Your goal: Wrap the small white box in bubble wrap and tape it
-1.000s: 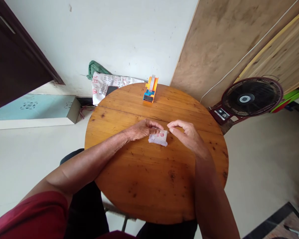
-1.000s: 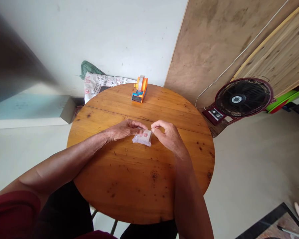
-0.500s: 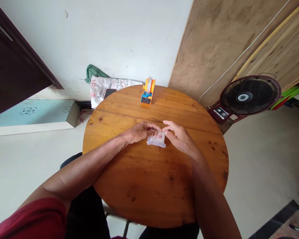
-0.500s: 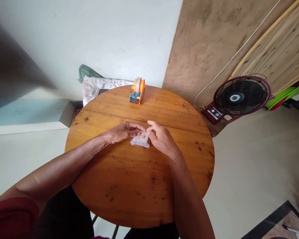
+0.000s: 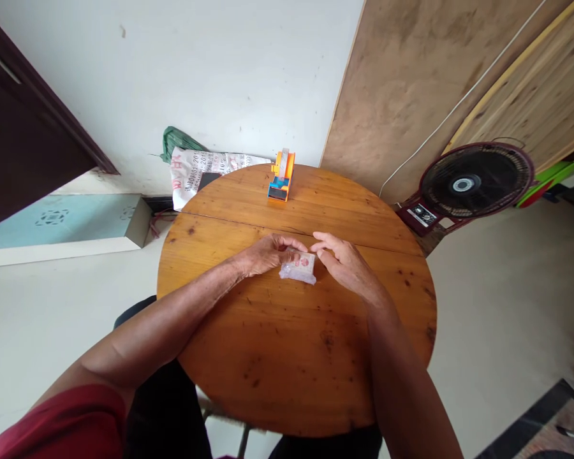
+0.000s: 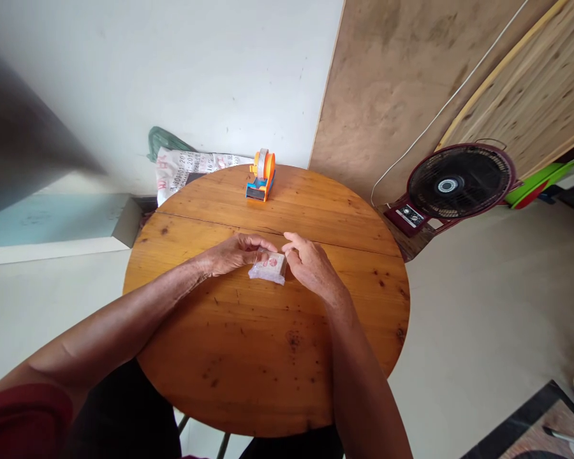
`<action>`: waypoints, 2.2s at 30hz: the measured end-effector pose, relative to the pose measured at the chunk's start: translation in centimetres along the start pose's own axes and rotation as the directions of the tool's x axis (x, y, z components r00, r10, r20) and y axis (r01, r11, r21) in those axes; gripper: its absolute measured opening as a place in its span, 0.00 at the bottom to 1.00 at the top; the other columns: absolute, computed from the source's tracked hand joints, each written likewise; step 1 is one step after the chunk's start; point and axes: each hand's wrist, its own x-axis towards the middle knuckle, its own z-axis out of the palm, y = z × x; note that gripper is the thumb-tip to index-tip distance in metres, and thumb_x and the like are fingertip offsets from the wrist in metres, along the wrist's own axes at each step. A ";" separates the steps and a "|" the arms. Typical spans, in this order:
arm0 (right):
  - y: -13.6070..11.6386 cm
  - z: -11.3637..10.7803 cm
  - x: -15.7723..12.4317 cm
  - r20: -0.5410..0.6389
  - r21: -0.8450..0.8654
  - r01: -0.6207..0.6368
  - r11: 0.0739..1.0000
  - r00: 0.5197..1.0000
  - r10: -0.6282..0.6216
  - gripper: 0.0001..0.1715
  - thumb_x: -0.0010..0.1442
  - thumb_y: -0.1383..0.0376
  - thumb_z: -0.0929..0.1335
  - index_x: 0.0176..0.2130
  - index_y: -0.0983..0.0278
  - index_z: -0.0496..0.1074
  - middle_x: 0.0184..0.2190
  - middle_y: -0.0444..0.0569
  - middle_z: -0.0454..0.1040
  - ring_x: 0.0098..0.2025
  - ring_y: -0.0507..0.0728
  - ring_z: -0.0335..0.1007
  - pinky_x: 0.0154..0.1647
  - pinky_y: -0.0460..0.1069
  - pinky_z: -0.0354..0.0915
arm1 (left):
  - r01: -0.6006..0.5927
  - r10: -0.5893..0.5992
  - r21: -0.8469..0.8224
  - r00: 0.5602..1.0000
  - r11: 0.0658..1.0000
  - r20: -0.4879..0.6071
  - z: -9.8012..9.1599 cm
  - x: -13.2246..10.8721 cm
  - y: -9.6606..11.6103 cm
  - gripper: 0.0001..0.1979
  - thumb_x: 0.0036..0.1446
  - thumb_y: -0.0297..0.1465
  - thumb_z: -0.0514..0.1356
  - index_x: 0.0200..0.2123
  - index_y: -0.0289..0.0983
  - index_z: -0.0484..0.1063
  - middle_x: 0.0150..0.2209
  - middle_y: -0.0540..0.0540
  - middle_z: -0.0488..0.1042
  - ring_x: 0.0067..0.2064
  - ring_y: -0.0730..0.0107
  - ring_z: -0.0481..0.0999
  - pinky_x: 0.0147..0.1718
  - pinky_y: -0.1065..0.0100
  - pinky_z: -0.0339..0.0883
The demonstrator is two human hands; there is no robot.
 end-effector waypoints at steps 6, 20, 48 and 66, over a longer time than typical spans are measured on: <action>-0.2 0.2 0.1 0.073 0.091 -0.037 0.995 0.997 0.030 0.26 0.62 0.68 0.61 0.59 0.67 0.67 0.46 0.53 0.80 0.47 0.59 0.76 0.53 0.55 0.66 | -0.007 0.007 0.016 1.000 1.000 0.021 0.1 -0.1 0.1 0.15 0.52 0.35 0.67 0.42 0.34 0.77 0.33 0.49 0.78 0.31 0.75 0.72 0.33 0.72 0.63; -0.7 -0.2 0.1 -0.088 0.136 -0.010 0.991 0.996 0.022 0.23 0.60 0.68 0.61 0.54 0.64 0.70 0.40 0.50 0.81 0.40 0.56 0.76 0.45 0.52 0.68 | -0.054 0.058 0.130 0.998 0.990 -0.027 -0.9 -0.4 0.6 0.14 0.56 0.35 0.63 0.44 0.34 0.78 0.38 0.46 0.80 0.38 0.69 0.75 0.43 0.68 0.65; -1.4 0.2 -1.0 0.121 -0.193 0.037 0.981 0.993 -0.014 0.39 0.53 0.60 0.73 0.62 0.53 0.61 0.49 0.51 0.77 0.44 0.63 0.74 0.43 0.54 0.64 | -0.033 0.027 0.089 0.997 0.995 0.065 -1.2 0.1 -0.3 0.24 0.49 0.31 0.67 0.51 0.35 0.71 0.46 0.44 0.77 0.39 0.71 0.74 0.37 0.71 0.64; -2.6 -0.8 -1.5 0.143 -0.217 0.164 0.962 0.980 -0.135 0.11 0.59 0.63 0.68 0.43 0.57 0.77 0.47 0.47 0.75 0.48 0.59 0.72 0.51 0.54 0.62 | -0.006 -0.006 0.106 0.993 0.994 0.119 -1.0 -0.1 0.3 0.15 0.52 0.31 0.65 0.44 0.34 0.74 0.35 0.49 0.77 0.33 0.75 0.72 0.34 0.72 0.62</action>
